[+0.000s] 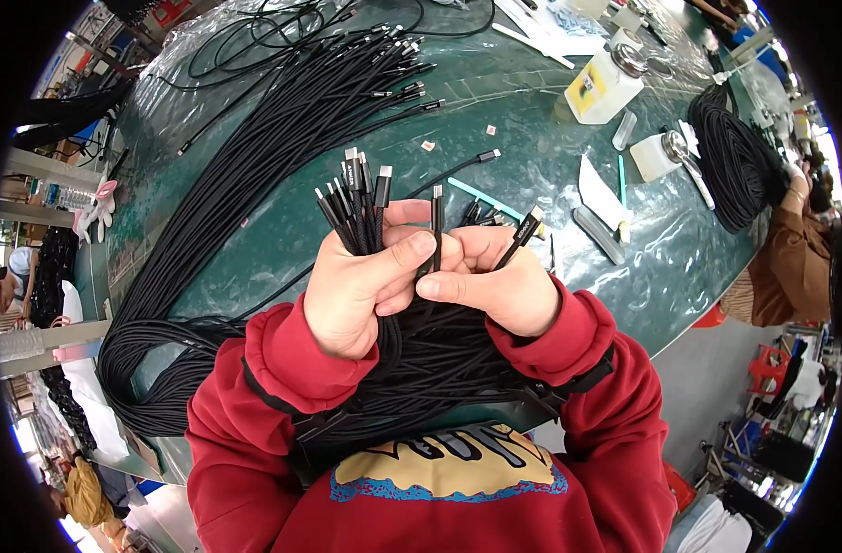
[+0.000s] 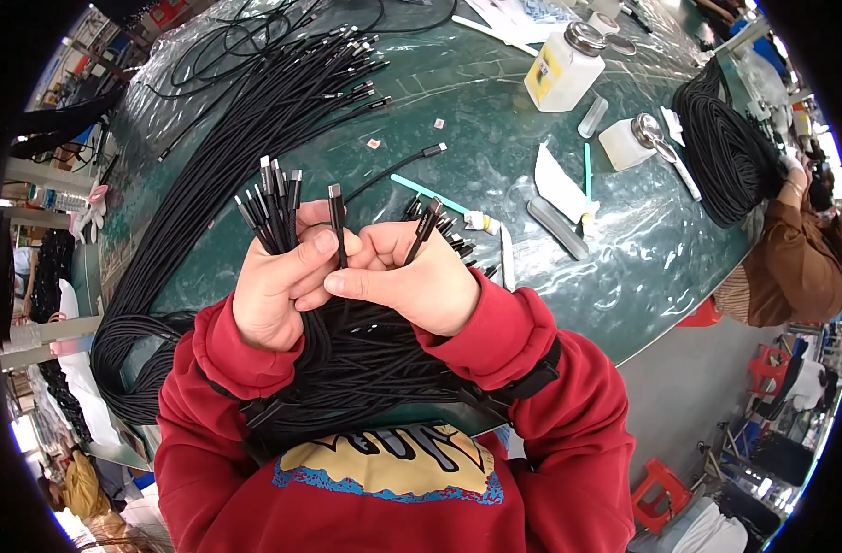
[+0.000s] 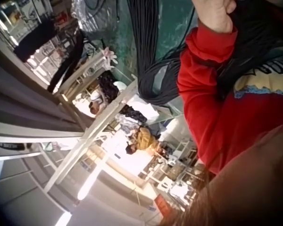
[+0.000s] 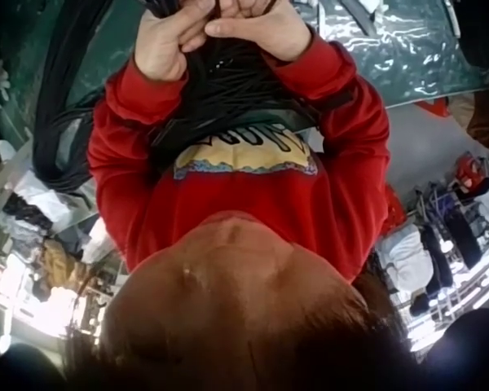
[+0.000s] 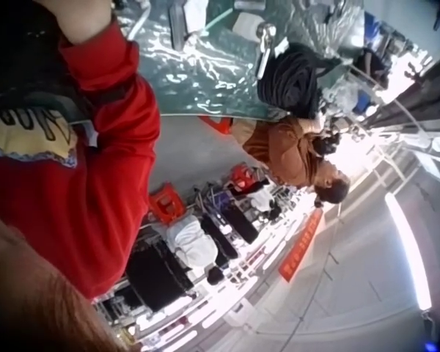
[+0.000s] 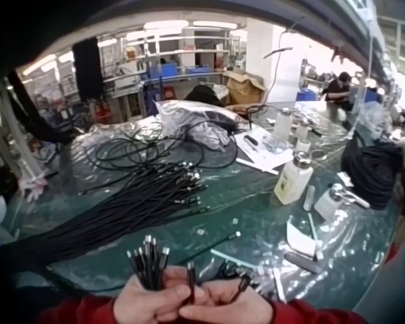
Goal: The person gathers a bundle of cables, selects individual ends to wipe with a cloth-tipped tool, and scrapes the connectors with a small blade. After cleaning several cable ends one by one, the person sets the bundle back down on the work surface.
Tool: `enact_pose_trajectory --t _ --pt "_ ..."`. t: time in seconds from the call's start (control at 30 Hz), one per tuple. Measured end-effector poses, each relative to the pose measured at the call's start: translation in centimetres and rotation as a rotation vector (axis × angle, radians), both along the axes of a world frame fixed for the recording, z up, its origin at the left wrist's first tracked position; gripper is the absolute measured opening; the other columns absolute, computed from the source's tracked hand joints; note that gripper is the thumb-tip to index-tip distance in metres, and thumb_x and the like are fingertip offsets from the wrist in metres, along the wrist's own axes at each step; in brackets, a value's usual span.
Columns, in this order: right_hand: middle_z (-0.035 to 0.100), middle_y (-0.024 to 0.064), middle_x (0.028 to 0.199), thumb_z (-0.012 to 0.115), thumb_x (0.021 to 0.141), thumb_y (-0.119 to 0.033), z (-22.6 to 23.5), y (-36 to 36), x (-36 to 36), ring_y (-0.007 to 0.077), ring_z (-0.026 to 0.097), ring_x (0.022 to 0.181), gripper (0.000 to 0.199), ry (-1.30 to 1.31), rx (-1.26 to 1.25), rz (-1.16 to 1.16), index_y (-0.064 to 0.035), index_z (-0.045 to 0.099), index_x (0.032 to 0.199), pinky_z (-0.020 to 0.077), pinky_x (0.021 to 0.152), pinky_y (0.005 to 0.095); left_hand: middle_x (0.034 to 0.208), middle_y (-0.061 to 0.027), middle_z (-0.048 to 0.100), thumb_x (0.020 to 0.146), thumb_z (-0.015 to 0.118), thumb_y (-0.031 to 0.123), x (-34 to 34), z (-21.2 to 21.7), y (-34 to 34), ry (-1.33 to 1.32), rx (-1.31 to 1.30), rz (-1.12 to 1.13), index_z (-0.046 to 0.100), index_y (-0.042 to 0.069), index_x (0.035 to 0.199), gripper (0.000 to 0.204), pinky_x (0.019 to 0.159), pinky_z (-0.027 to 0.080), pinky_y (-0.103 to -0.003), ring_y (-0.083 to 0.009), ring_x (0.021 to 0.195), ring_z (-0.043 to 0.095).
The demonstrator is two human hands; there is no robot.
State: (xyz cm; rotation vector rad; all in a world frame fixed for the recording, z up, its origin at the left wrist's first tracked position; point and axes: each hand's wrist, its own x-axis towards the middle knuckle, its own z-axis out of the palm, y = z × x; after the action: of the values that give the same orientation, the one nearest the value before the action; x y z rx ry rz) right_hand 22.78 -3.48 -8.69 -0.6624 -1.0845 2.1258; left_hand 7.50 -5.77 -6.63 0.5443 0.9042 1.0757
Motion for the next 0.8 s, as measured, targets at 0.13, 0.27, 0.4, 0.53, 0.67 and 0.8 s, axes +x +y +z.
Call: enact_pose_trajectory --t 0.13,0.27,0.4,0.53,0.67,0.8 --pt "0.059 0.0030 0.075 0.060 0.076 -0.004 -0.3 0.2 0.4 0.0037 0.051 0.064 0.009 -0.047 0.031 0.044 0.0010 0.056 0.082 0.0404 0.058 0.0169 0.080 -0.0057 0.058 0.079 0.053 0.006 0.1 0.2 0.0 -0.018 0.010 -0.007 0.049 0.002 0.101 0.022 0.035 0.023 -0.013 0.0000 0.041 0.029" --pt "0.055 -0.0023 0.070 0.058 0.077 -0.005 0.3 0.1 0.5 0.0026 0.048 0.065 0.008 -0.191 0.085 0.059 -0.0037 0.051 0.073 0.0393 0.059 0.0187 0.069 -0.0008 0.054 0.077 0.057 0.003 0.1 0.5 -0.1 -0.056 -0.015 0.017 0.052 -0.001 0.101 0.025 0.036 0.024 -0.016 -0.0003 0.041 0.031" --pt "0.054 -0.0024 0.066 0.057 0.079 -0.010 0.9 -0.4 -1.2 0.0022 0.046 0.058 0.010 -0.007 0.003 -0.138 -0.0040 0.050 0.076 0.0353 0.053 0.0174 0.067 -0.0004 0.054 0.081 0.053 0.010 -0.1 0.1 -0.2 -0.020 0.003 -0.018 0.050 -0.001 0.103 0.025 0.037 0.025 -0.016 -0.0004 0.043 0.032" --pt "0.058 0.0016 0.070 0.056 0.079 -0.013 0.4 0.4 0.0 0.0036 0.046 0.056 0.016 -0.031 0.057 0.035 -0.0017 0.051 0.089 0.0338 0.050 0.0161 0.088 -0.0057 0.055 0.086 0.043 0.021 0.0 0.2 -0.1 -0.135 0.018 -0.061 0.045 -0.002 0.108 0.032 0.042 0.031 -0.016 -0.0026 0.049 0.037" --pt "0.057 0.0018 0.065 0.057 0.080 -0.016 0.8 -0.1 -0.3 0.0042 0.044 0.050 0.019 -0.131 0.086 -0.001 -0.0008 0.055 0.091 0.0315 0.046 0.0163 0.095 -0.0056 0.053 0.088 0.038 0.027 0.9 -0.5 -0.3 0.055 0.121 -0.155 0.043 -0.002 0.113 0.039 0.052 0.035 -0.018 -0.0058 0.059 0.042" --pt "0.051 -0.0012 0.056 0.056 0.080 -0.019 1.1 0.1 -0.1 0.0039 0.039 0.046 0.019 -0.309 0.166 -0.020 -0.0011 0.060 0.083 0.0284 0.043 0.0174 0.097 -0.0050 0.052 0.088 0.039 0.026 1.3 0.0 -0.4 0.039 0.088 -0.167 0.042 -0.002 0.115 0.039 0.058 0.036 -0.020 -0.0079 0.065 0.044"
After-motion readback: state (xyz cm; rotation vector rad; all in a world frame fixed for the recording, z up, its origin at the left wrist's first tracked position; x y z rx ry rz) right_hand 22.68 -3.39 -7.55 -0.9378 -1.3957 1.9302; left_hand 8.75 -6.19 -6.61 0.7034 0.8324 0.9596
